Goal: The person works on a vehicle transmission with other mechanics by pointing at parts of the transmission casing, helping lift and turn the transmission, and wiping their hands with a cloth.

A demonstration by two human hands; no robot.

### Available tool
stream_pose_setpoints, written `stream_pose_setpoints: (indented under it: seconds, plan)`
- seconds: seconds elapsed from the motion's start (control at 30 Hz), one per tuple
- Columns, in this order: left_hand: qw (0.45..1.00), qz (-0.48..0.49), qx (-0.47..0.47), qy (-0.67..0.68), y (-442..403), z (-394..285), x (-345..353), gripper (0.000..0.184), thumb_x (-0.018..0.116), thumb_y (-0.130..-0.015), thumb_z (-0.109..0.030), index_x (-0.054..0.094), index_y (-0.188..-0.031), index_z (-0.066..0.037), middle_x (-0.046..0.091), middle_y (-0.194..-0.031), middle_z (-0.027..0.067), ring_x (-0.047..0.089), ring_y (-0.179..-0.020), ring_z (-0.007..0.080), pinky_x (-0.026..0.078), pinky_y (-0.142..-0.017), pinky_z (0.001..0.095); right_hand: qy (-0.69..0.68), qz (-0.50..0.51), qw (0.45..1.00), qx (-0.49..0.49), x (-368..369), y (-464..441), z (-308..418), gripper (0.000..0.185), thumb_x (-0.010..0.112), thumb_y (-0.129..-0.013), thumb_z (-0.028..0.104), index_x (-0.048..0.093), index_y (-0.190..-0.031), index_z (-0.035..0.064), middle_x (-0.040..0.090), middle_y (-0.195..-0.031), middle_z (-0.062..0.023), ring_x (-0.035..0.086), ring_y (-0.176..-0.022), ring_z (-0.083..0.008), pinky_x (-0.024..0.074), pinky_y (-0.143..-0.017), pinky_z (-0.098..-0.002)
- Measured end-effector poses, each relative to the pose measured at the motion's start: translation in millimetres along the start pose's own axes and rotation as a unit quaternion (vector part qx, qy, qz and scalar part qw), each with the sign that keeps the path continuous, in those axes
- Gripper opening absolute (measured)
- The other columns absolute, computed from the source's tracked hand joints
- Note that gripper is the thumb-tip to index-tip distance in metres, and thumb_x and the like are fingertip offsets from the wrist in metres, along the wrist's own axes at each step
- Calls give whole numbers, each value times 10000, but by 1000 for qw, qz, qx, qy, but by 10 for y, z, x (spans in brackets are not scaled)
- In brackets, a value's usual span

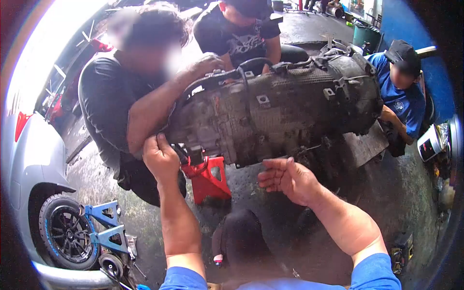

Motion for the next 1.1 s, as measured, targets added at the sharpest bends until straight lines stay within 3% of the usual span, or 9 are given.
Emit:
stream_pose_setpoints:
  seconds: [0.33,0.53,0.63,0.73,0.8,0.9,0.97,1.03,1.1]
  plan:
    - [994,-50,-42,92,-62,39,54,270,514,-964,-169,582,-828,53,620,-786,242,611,-728,388,458,-657,422,137,-54,988,53,34,8,-13,556,407,-994,446,462,-1314,-6,625,-1108,-97,594,-990,-179,479,-847,-334]
    - [995,54,-37,-70,-110,151,260,336,563,-950,-243,582,-769,39,611,-763,246,593,-691,388,451,-618,405,195,-50,978,60,41,-6,15,600,427,-972,490,465,-1307,-5,628,-1113,-105,600,-1000,-190,474,-867,-340]
    - [995,44,36,-79,-171,-29,199,391,642,-905,-274,520,-667,12,543,-622,199,534,-542,296,400,-526,380,216,-47,973,69,33,-16,12,593,429,-970,488,461,-1309,3,629,-1131,-123,608,-1032,-203,469,-891,-350]
    - [991,119,-63,10,-213,-87,127,433,685,-877,-253,440,-604,-21,452,-520,70,424,-481,148,337,-466,334,223,-50,971,67,35,-10,15,590,430,-974,478,456,-1319,0,621,-1148,-119,599,-1054,-204,467,-900,-351]
    - [987,2,-24,162,-178,-373,-176,418,673,-881,-193,407,-590,-53,362,-509,-38,351,-519,66,275,-445,291,224,-50,972,59,43,-10,24,592,431,-976,473,452,-1327,-3,613,-1165,-115,590,-1072,-204,466,-907,-352]
    - [949,158,-65,265,111,-741,-347,357,646,-891,-188,474,-610,-52,464,-637,-18,424,-618,80,336,-546,239,249,-66,966,22,63,-7,25,566,426,-989,440,447,-1340,-3,584,-1219,-102,565,-1115,-209,450,-938,-353]
    - [916,187,125,333,394,-1183,-348,346,664,-871,-250,524,-638,-37,552,-851,75,524,-830,176,425,-744,313,144,-68,987,-32,97,-35,38,546,390,-1004,430,444,-1354,14,559,-1262,-89,540,-1154,-201,434,-966,-350]
    - [876,270,72,394,726,-1353,-152,302,692,-841,-320,638,-777,-30,468,-1288,207,411,-1273,329,308,-1050,412,37,-34,998,-32,206,-68,-11,526,371,-1009,429,463,-1336,26,569,-1232,-85,539,-1146,-185,425,-973,-341]
    - [830,248,-104,488,1147,-1471,203,321,661,-881,-319,622,-954,-8,527,-1218,189,495,-1185,254,388,-969,373,-75,-16,997,30,317,-33,-199,535,343,-1019,432,458,-1334,16,539,-1241,-94,494,-1161,-167,377,-1009,-331]
Point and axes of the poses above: each hand's wrist, its own y-axis away from the middle knuckle, its own x-axis out of the palm, z = x × y, the point moved 7 cm from there along -y, towards the middle knuckle
